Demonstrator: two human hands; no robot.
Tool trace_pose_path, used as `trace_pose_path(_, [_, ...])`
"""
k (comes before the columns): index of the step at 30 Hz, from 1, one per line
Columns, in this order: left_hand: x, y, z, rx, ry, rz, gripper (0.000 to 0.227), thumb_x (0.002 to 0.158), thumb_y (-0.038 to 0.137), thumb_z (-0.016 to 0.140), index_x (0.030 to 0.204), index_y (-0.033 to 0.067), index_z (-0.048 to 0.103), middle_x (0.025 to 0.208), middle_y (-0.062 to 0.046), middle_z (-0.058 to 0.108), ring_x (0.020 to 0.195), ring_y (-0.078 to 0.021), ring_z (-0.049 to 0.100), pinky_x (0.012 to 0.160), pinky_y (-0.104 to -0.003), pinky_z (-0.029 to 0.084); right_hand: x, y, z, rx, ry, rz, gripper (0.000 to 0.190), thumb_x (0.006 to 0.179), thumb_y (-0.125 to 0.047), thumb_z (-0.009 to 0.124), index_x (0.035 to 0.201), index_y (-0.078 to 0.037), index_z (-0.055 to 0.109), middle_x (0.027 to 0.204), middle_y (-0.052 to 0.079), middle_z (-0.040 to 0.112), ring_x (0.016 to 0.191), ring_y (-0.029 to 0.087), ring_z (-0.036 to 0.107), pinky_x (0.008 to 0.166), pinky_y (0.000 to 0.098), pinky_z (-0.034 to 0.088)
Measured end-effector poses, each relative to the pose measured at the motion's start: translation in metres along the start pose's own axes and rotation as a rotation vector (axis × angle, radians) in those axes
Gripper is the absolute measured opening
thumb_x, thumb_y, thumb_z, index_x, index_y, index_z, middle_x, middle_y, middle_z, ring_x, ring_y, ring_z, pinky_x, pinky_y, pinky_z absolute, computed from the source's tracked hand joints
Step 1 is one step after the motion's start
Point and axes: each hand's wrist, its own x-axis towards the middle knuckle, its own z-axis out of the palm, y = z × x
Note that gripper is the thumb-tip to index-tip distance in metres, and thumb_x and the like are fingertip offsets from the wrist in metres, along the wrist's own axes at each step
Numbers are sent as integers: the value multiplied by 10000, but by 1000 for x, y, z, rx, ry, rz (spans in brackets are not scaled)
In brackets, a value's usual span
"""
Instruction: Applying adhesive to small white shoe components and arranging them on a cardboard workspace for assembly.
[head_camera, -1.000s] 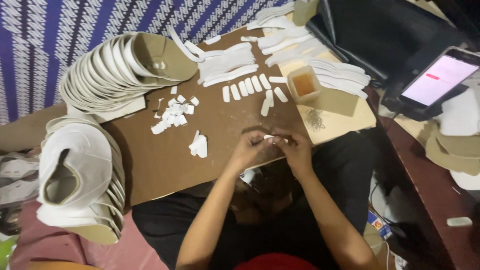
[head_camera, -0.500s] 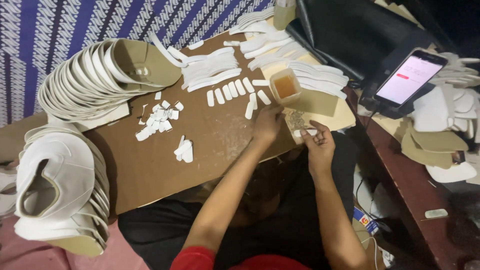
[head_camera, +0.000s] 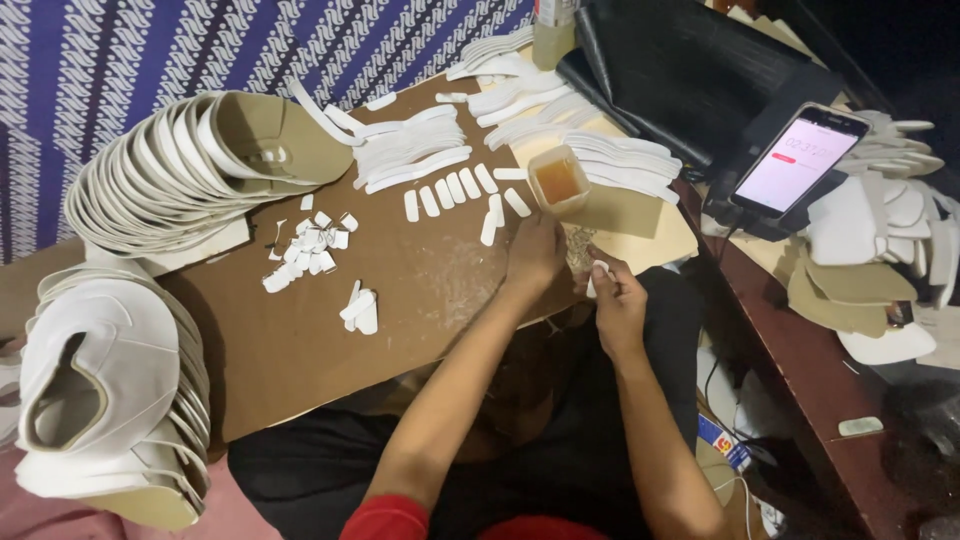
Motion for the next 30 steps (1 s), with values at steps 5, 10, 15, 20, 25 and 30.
trace_pose_path(5, [-45,-16,-14,-747,97,-230,236,946,139,703,1125,3,632,1019,-213,717,926,-315,741,787,-400,628,2,19,0,16,-8,-33,277,948,4,722,1217,15,655,932,100,662,712,156,682,584,260,551])
trace_pose_path(10, [-90,-29,-11,-1368,172,-399,285,925,-14,707,1181,-117,639,1064,-312,699,952,-363,728,850,-439,625,-11,11,21,-47,-43,0,147,943,-23,762,1076,5,704,837,132,714,670,159,699,565,251,553])
trace_pose_path(15, [-111,-35,-4,-1423,192,-535,303,916,12,718,1193,-100,666,1051,-284,717,957,-338,723,873,-448,615,-31,-4,49,-112,-62,-22,185,895,-20,805,1074,-16,756,869,160,746,700,182,732,610,307,600])
trace_pose_path(20, [-118,-27,-15,-1372,190,-507,309,935,48,706,1213,-79,665,1062,-265,720,1006,-319,700,890,-445,599,-32,4,45,-255,-51,-46,209,848,-80,864,1036,-45,780,818,141,746,735,181,733,613,316,583])
trace_pose_path(25, [-120,-26,-11,-1315,160,-461,273,958,29,654,1214,-63,673,1087,-273,716,1051,-314,683,920,-455,582,-31,5,46,-414,-8,-61,218,797,-163,915,983,-133,806,854,82,770,837,188,745,707,330,564])
trace_pose_path(30, [-122,-29,-11,-1341,122,-449,269,936,31,668,1196,-28,704,1043,-204,737,1018,-250,694,923,-424,582,-33,-6,47,-453,-20,-42,172,812,-158,878,961,-131,797,846,112,763,841,245,744,719,378,563])
